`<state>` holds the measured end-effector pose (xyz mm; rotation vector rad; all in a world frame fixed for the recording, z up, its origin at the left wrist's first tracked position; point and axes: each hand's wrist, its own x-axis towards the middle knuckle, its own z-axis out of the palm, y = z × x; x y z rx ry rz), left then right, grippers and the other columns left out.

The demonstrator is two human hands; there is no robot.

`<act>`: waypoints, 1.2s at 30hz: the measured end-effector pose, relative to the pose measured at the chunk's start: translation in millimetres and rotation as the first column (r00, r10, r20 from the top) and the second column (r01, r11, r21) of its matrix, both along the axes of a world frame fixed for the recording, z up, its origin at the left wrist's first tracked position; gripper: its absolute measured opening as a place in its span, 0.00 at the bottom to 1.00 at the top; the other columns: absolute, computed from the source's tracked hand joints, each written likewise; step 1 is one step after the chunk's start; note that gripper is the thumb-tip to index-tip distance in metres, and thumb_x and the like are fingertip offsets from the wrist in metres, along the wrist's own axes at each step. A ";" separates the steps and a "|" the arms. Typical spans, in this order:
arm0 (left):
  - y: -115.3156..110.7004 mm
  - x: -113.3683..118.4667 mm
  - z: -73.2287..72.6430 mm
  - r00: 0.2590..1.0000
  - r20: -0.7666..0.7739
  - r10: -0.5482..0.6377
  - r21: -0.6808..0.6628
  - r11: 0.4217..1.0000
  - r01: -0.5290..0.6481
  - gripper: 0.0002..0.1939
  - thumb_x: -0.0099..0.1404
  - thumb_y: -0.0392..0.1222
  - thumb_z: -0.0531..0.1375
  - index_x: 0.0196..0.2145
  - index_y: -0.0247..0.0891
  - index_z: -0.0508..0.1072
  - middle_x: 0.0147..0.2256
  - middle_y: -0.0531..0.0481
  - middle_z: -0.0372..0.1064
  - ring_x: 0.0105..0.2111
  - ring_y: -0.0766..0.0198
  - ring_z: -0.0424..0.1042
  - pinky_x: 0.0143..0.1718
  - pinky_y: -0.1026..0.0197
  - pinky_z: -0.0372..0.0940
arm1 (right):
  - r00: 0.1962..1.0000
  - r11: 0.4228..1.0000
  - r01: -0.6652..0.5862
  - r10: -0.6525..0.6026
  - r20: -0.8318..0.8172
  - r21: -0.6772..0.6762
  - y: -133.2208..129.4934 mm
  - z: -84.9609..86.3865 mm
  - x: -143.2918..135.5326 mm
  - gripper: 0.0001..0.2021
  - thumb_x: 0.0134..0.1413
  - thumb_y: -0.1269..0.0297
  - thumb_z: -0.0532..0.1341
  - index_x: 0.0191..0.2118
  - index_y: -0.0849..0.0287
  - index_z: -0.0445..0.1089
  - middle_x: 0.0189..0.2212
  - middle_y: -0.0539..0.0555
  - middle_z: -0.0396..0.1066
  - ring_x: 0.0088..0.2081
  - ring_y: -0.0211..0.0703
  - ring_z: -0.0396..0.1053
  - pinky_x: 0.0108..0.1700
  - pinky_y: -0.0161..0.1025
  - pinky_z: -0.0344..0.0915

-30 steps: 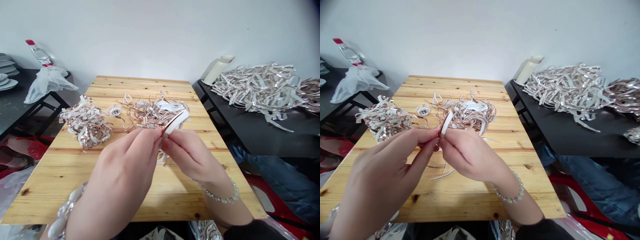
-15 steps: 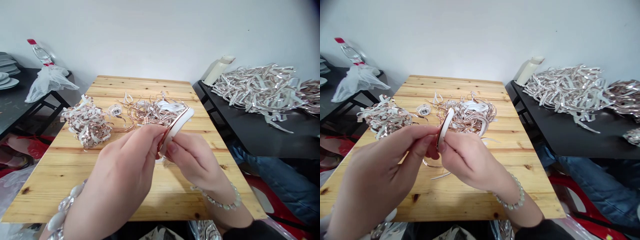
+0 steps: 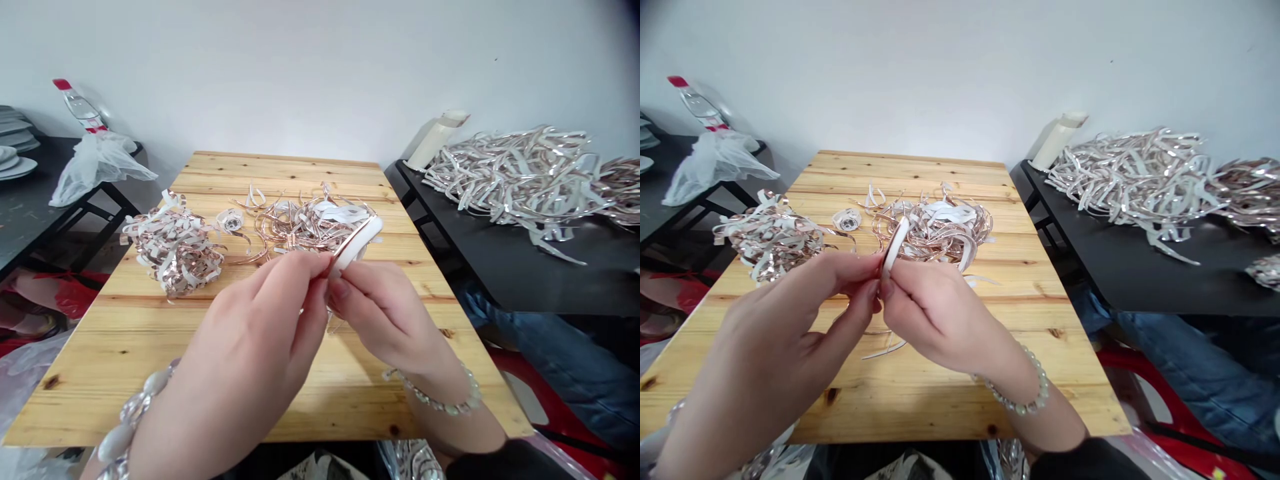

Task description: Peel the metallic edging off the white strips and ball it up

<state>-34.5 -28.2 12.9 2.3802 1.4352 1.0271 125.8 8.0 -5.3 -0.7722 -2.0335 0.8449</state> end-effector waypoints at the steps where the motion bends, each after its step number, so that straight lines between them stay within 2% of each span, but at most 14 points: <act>1: -0.1 0.5 -0.6 1.000 -0.022 0.007 0.012 1.000 -0.007 0.06 0.67 0.35 0.53 0.42 0.41 0.66 0.35 0.54 0.73 0.31 0.66 0.73 0.33 0.65 0.68 | 1.000 1.000 0.006 -0.006 0.012 0.019 0.2 0.2 0.2 0.13 0.59 0.75 0.49 0.24 0.58 0.52 0.19 0.45 0.53 0.21 0.31 0.51 0.23 0.33 0.50; 5: -5.1 0.5 -5.7 0.992 -0.125 0.032 0.066 0.998 -0.024 0.09 0.68 0.34 0.52 0.45 0.41 0.65 0.37 0.51 0.73 0.32 0.63 0.73 0.32 0.63 0.67 | 1.000 0.997 0.011 -0.012 0.019 0.072 0.0 -1.8 0.1 0.12 0.58 0.77 0.50 0.25 0.58 0.53 0.19 0.45 0.54 0.21 0.30 0.51 0.23 0.32 0.50; 8: -10.4 0.1 -10.6 0.982 -0.182 0.048 0.114 0.993 -0.028 0.16 0.67 0.31 0.52 0.51 0.40 0.63 0.40 0.49 0.73 0.35 0.62 0.73 0.36 0.62 0.68 | 1.000 0.996 0.010 -0.011 0.009 0.086 -1.6 -4.0 -1.9 0.12 0.58 0.77 0.50 0.25 0.58 0.53 0.20 0.45 0.54 0.21 0.30 0.50 0.23 0.31 0.50; 11: -12.5 2.3 -13.9 0.984 -0.170 0.054 0.148 0.989 -0.028 0.18 0.67 0.29 0.51 0.53 0.36 0.61 0.40 0.47 0.72 0.36 0.63 0.72 0.40 0.64 0.68 | 0.998 0.992 0.042 -0.046 0.031 0.118 -3.4 -4.6 -4.2 0.12 0.56 0.79 0.51 0.26 0.57 0.52 0.20 0.45 0.54 0.21 0.31 0.49 0.23 0.32 0.50; 17: -9.3 7.5 -16.9 0.987 -0.147 0.066 0.186 0.982 -0.038 0.16 0.68 0.30 0.50 0.53 0.34 0.62 0.40 0.47 0.71 0.35 0.63 0.71 0.38 0.64 0.68 | 0.993 0.985 0.088 -0.099 0.065 0.148 -4.6 -3.5 -5.7 0.12 0.56 0.79 0.51 0.25 0.57 0.52 0.19 0.45 0.54 0.20 0.31 0.49 0.23 0.33 0.49; 21: -8.3 7.2 -17.5 0.990 -0.123 0.070 0.152 0.987 -0.051 0.12 0.67 0.30 0.50 0.47 0.38 0.64 0.38 0.49 0.71 0.31 0.64 0.70 0.33 0.64 0.66 | 0.990 0.981 0.106 -0.119 0.071 0.161 -3.8 -3.0 -5.6 0.13 0.55 0.78 0.51 0.24 0.57 0.50 0.18 0.44 0.51 0.20 0.31 0.47 0.22 0.34 0.47; 25: -6.6 6.5 -13.8 0.992 -0.086 0.096 0.127 0.988 -0.084 0.08 0.66 0.30 0.52 0.38 0.41 0.65 0.33 0.53 0.71 0.26 0.66 0.69 0.28 0.64 0.64 | 0.993 0.988 0.092 -0.101 0.061 0.124 -4.1 -3.4 -6.5 0.13 0.56 0.77 0.51 0.24 0.57 0.50 0.18 0.45 0.53 0.20 0.31 0.50 0.22 0.34 0.49; 28: -2.8 4.9 -6.7 0.996 -0.036 0.078 0.083 0.994 -0.075 0.08 0.66 0.30 0.52 0.39 0.41 0.65 0.30 0.55 0.71 0.27 0.68 0.70 0.30 0.66 0.65 | 0.998 0.997 0.060 -0.060 -0.006 0.055 -5.3 -4.2 -6.8 0.12 0.57 0.76 0.50 0.25 0.57 0.54 0.18 0.44 0.53 0.19 0.31 0.51 0.22 0.34 0.51; 31: 1.3 2.6 -0.3 0.998 0.058 0.018 0.027 0.999 -0.020 0.07 0.68 0.33 0.52 0.42 0.40 0.66 0.31 0.56 0.73 0.29 0.70 0.72 0.33 0.68 0.67 | 0.997 1.000 0.022 -0.022 -0.075 -0.007 -5.4 -4.4 -4.4 0.12 0.62 0.72 0.48 0.25 0.56 0.56 0.18 0.45 0.52 0.18 0.32 0.50 0.21 0.35 0.51; 36: 4.0 0.2 0.8 0.993 0.110 -0.028 -0.037 0.999 0.032 0.08 0.69 0.35 0.52 0.44 0.41 0.66 0.36 0.56 0.73 0.32 0.71 0.72 0.36 0.69 0.68 | 0.998 0.999 -0.017 0.014 -0.055 -0.046 -2.2 -3.6 1.7 0.13 0.63 0.71 0.48 0.25 0.57 0.56 0.18 0.45 0.51 0.18 0.31 0.50 0.21 0.34 0.49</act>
